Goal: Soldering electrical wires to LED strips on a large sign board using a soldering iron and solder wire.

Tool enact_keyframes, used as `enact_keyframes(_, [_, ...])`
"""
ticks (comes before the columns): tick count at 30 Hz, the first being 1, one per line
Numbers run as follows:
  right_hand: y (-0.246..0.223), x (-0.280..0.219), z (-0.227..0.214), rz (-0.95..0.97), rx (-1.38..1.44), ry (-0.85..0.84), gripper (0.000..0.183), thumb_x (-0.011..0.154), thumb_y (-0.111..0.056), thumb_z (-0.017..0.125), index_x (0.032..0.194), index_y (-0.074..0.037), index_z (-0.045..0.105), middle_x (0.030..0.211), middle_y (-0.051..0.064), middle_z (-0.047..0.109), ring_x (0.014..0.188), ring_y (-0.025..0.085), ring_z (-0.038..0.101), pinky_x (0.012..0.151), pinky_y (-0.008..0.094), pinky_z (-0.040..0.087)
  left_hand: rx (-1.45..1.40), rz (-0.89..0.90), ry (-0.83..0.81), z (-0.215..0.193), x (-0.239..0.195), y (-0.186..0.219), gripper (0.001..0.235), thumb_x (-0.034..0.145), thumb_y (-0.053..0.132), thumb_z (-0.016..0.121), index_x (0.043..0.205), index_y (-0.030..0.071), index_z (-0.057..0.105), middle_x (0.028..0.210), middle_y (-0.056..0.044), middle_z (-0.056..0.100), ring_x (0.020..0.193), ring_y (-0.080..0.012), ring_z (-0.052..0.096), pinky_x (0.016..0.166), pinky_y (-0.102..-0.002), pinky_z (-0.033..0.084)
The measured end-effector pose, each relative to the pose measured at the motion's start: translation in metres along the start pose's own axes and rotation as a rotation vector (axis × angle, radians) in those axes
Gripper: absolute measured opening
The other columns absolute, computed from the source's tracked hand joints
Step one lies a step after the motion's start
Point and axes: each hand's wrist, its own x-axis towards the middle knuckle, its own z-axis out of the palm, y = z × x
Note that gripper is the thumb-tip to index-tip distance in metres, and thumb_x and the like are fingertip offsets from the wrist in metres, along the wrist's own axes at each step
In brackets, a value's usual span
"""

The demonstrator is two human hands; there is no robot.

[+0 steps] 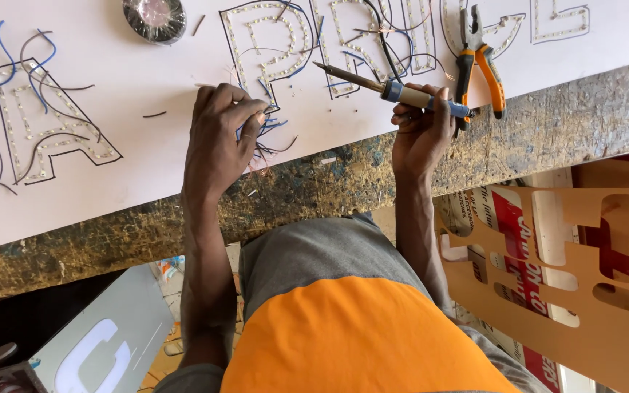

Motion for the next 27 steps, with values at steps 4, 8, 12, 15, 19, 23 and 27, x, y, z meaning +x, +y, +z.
enact_keyframes(4, [0.003, 0.014, -0.029, 0.11, 0.142, 0.081, 0.034, 0.11, -0.04, 0.072, 0.115, -0.007, 0.075, 0.115, 0.023, 0.081, 0.08, 0.027, 0.084, 0.063, 0.026, 0.072, -0.096, 0.086, 0.064, 0.012, 0.018, 0.005, 0.014, 0.115, 0.007, 0.073, 0.123, 0.008, 0.084, 0.11, -0.009, 0.067, 0.107, -0.0277, 0.059, 0.1, -0.044, 0.049])
enact_keyframes(8, [-0.007, 0.024, -0.052, 0.249, 0.41, 0.14, 0.032, 0.107, -0.033, 0.077, 0.114, -0.002, 0.08, 0.108, 0.019, 0.083, 0.082, 0.027, 0.084, 0.068, 0.024, 0.072, -0.194, 0.133, 0.051, 0.05, 0.044, 0.015, 0.017, 0.117, 0.008, 0.068, 0.123, 0.006, 0.083, 0.107, -0.01, 0.069, 0.103, -0.0263, 0.063, 0.095, -0.043, 0.052])
enact_keyframes(12, [-0.016, 0.033, -0.063, 0.269, 0.605, 0.178, 0.029, 0.105, -0.023, 0.081, 0.114, 0.004, 0.082, 0.103, 0.021, 0.083, 0.085, 0.029, 0.083, 0.071, 0.025, 0.074, -0.25, 0.225, 0.005, 0.12, 0.08, 0.022, 0.016, 0.115, 0.012, 0.068, 0.121, 0.007, 0.082, 0.105, -0.009, 0.07, 0.1, -0.0255, 0.066, 0.091, -0.043, 0.054])
enact_keyframes(15, [-0.023, 0.034, -0.059, 0.317, 0.695, 0.25, 0.031, 0.107, -0.025, 0.078, 0.121, 0.002, 0.076, 0.098, 0.017, 0.078, 0.077, 0.021, 0.076, 0.061, 0.025, 0.067, -0.265, 0.287, -0.023, 0.132, 0.111, 0.061, 0.014, 0.109, 0.002, 0.071, 0.122, -0.001, 0.076, 0.108, -0.014, 0.067, 0.105, -0.0338, 0.063, 0.086, -0.046, 0.056])
enact_keyframes(19, [-0.025, 0.037, -0.061, 0.314, 0.74, 0.267, 0.029, 0.107, -0.025, 0.078, 0.118, 0.002, 0.078, 0.099, 0.018, 0.079, 0.076, 0.023, 0.077, 0.06, 0.025, 0.067, -0.276, 0.311, -0.01, 0.178, 0.152, 0.073, 0.016, 0.111, 0.002, 0.067, 0.125, 0.002, 0.074, 0.113, -0.012, 0.065, 0.104, -0.0324, 0.065, 0.085, -0.045, 0.059])
enact_keyframes(23, [-0.029, 0.037, -0.06, 0.341, 0.817, 0.258, 0.026, 0.109, -0.025, 0.077, 0.117, 0.0, 0.075, 0.108, 0.023, 0.08, 0.078, 0.026, 0.079, 0.061, 0.026, 0.068, -0.12, 0.341, 0.026, 0.222, 0.187, 0.079, 0.016, 0.108, 0.013, 0.074, 0.114, -0.003, 0.077, 0.115, -0.014, 0.068, 0.111, -0.0331, 0.062, 0.09, -0.046, 0.059])
enact_keyframes(27, [-0.033, 0.037, -0.056, 0.334, 0.853, 0.249, 0.026, 0.109, -0.023, 0.076, 0.119, 0.002, 0.074, 0.107, 0.024, 0.077, 0.077, 0.026, 0.077, 0.061, 0.028, 0.069, 0.079, 0.356, 0.029, 0.264, 0.206, 0.064, 0.022, 0.096, -0.007, 0.067, 0.078, 0.004, 0.068, 0.099, -0.011, 0.069, 0.098, -0.0257, 0.062, 0.092, -0.042, 0.061])
